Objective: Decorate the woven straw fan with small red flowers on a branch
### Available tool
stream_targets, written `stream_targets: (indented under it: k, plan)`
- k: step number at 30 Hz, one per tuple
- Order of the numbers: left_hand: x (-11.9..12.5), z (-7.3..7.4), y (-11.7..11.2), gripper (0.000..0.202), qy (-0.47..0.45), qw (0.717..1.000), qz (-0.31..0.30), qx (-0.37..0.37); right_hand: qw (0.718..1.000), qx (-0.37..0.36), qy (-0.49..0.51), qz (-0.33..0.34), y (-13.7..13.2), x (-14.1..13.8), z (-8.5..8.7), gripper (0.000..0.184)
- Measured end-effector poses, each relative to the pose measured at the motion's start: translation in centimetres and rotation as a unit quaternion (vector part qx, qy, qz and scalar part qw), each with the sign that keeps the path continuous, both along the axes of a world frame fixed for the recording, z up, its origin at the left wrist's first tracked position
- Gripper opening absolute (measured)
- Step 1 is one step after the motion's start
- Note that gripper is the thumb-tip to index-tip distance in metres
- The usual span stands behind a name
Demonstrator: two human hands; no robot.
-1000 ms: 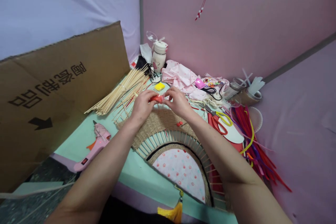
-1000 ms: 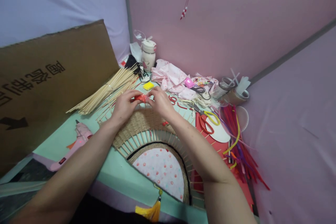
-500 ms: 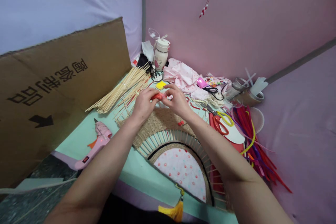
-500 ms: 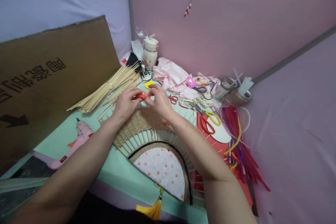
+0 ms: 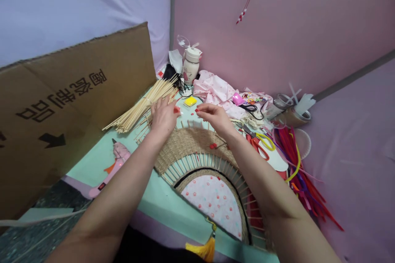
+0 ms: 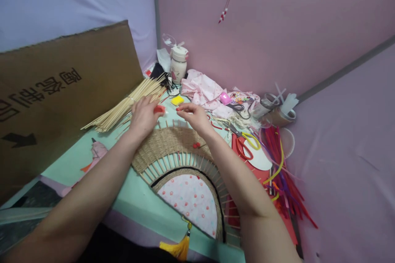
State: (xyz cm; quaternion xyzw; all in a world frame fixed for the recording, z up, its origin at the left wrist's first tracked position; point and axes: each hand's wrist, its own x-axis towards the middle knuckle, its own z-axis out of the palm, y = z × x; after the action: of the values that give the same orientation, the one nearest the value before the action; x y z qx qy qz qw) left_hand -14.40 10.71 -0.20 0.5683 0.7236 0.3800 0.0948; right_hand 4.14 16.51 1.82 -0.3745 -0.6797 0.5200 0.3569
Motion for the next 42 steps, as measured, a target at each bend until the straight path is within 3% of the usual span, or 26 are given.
stream_targets:
  k: [2, 3, 5, 7, 8, 12, 14, 20, 23, 28, 33, 36, 38, 42]
  plan:
    - [1.4, 0.9, -0.5, 0.027, -0.179, 0.983, -0.024, 0.012, 0.995, 0.095, -0.025, 0.007, -0.6, -0.1, 0.0, 0.016]
    - [2.1, 1.3, -0.8, 0.025, -0.306, 0.950, -0.057, -0.009, 0.990, 0.134, -0.038, 0.012, -0.9, -0.1, 0.1, 0.016]
    - [3.3, 1.6, -1.1, 0.021, -0.520, 0.847, -0.104, -0.027, 0.980, 0.186, -0.067, 0.022, -1.7, -0.1, 0.4, 0.017]
    - [4.0, 1.5, -1.3, 0.018, -0.632, 0.769, -0.094, -0.011, 0.973, 0.214, -0.086, 0.028, -2.3, 0.1, 0.8, 0.020]
    - [4.0, 1.4, -1.3, 0.019, -0.654, 0.753, -0.075, 0.002, 0.971, 0.219, -0.089, 0.028, -2.3, 0.4, 1.0, 0.021]
    - [3.4, 0.7, -1.7, 0.016, -0.672, 0.740, -0.026, 0.024, 0.977, 0.186, -0.099, -0.016, -0.5, 1.2, 0.4, 0.024]
    - [3.1, 0.6, -2.0, 0.016, -0.680, 0.732, -0.012, 0.039, 0.965, 0.199, -0.167, -0.045, 1.0, 1.1, -0.5, 0.023]
    - [3.1, -0.2, -2.7, 0.015, -0.696, 0.717, 0.007, 0.041, 0.848, 0.327, -0.418, 0.004, 3.8, -2.2, -3.6, 0.020]
    - [3.2, -0.8, -2.6, 0.015, -0.707, 0.706, 0.015, 0.048, 0.830, 0.334, -0.447, 0.015, 3.9, -3.5, -4.2, 0.015]
    - [3.0, -1.4, -2.4, 0.010, -0.715, 0.695, 0.003, 0.073, 0.848, 0.313, -0.427, 0.013, 3.6, -3.3, -3.8, 0.017]
    - [3.1, -1.6, -2.5, 0.016, -0.709, 0.701, 0.011, 0.077, 0.950, 0.203, -0.233, -0.039, 2.6, -1.8, -2.2, 0.009]
    - [3.3, -1.5, -2.6, 0.026, -0.711, 0.701, 0.012, 0.055, 0.986, 0.119, -0.118, -0.010, 1.0, -1.5, -1.1, 0.013]
    - [3.5, -1.3, -2.8, 0.023, -0.719, 0.693, 0.002, 0.048, 0.988, 0.121, -0.095, 0.011, -0.5, -1.5, -0.5, 0.015]
    - [4.1, -0.7, -3.2, 0.013, -0.731, 0.680, -0.017, 0.058, 0.949, 0.265, -0.172, 0.006, -3.0, -1.5, 0.0, 0.010]
